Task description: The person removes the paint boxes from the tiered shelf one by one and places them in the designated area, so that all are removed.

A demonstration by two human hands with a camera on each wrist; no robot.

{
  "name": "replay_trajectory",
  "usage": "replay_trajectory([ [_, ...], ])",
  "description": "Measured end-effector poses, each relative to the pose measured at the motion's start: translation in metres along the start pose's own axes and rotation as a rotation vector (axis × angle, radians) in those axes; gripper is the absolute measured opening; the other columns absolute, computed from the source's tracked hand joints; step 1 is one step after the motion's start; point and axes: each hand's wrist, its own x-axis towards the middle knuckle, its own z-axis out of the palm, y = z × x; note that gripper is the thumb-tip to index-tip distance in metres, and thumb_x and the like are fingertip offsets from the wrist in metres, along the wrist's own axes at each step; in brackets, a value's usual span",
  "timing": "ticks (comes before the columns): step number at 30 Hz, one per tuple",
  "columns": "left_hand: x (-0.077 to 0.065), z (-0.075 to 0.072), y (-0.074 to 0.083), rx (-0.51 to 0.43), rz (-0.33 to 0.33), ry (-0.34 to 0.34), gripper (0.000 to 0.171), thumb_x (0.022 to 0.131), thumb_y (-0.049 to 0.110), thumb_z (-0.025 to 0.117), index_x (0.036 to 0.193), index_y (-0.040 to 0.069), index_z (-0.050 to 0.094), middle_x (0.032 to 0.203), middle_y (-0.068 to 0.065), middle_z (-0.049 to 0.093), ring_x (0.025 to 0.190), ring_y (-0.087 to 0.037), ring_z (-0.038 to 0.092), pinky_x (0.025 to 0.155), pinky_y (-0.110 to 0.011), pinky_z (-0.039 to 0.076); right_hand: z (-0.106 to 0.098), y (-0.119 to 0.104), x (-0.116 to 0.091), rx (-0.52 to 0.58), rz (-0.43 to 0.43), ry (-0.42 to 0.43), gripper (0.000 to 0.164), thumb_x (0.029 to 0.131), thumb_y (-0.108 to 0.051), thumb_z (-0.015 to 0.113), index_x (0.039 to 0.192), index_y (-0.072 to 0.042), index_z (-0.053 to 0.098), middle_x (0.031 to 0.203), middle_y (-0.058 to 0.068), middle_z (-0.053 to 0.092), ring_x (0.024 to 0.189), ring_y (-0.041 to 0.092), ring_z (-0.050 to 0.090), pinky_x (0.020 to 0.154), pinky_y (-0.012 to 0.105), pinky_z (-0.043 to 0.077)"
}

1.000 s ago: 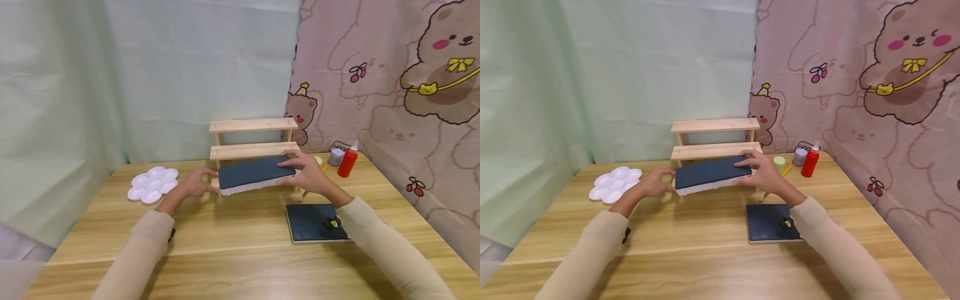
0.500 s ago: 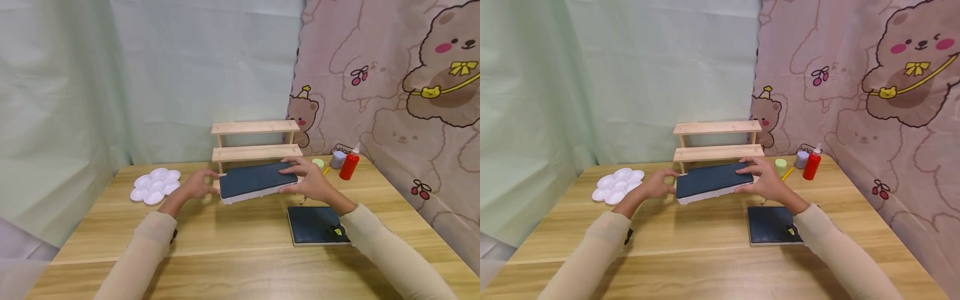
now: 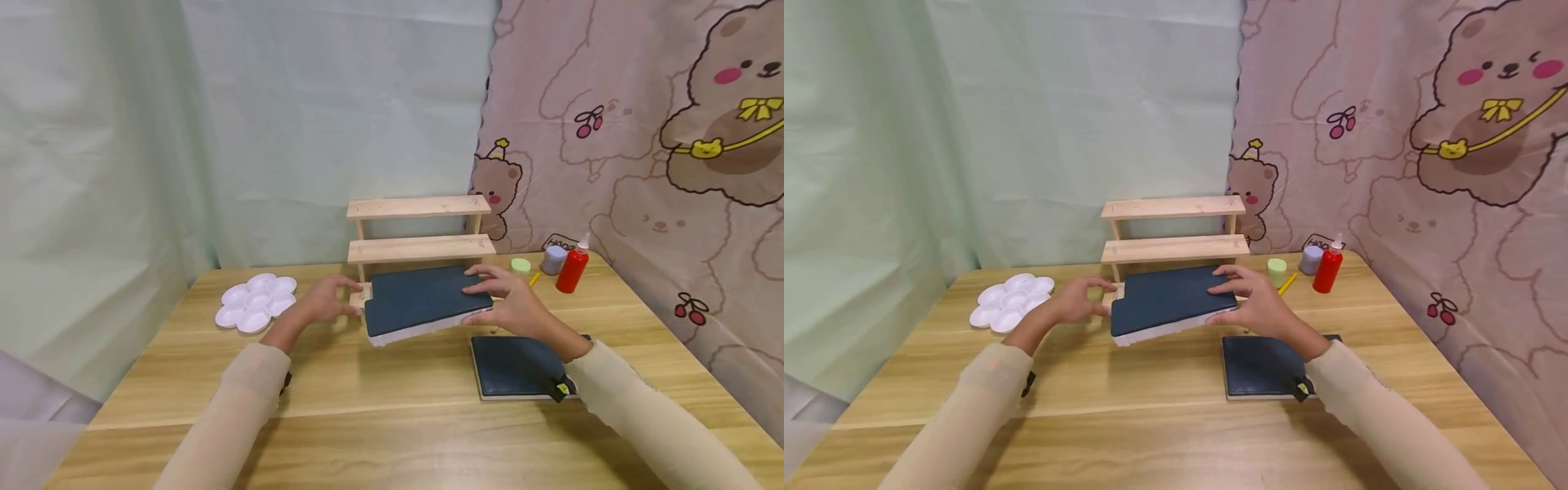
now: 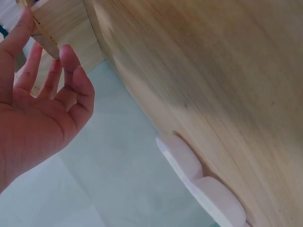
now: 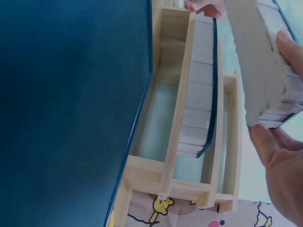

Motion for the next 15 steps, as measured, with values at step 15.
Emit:
replay_trajectory([
  [15,-0.001,0.0,0.0,0.005,-0.002,0.008,0.05,0.081,0.018,0.083,0.126,0.006,0.066,0.142,-0.022,0.05,0.137,-0.043,0.039,0.112,-0.056,0.032,0.006,0.002,-0.012,-0.008,0.032,-0.044,0.046,0.068,-0.021,0.093,0.109,-0.008,0.077,0.131,0.01,0.061,0.125,0.033,0.051,0.099,0.058,0.046],
])
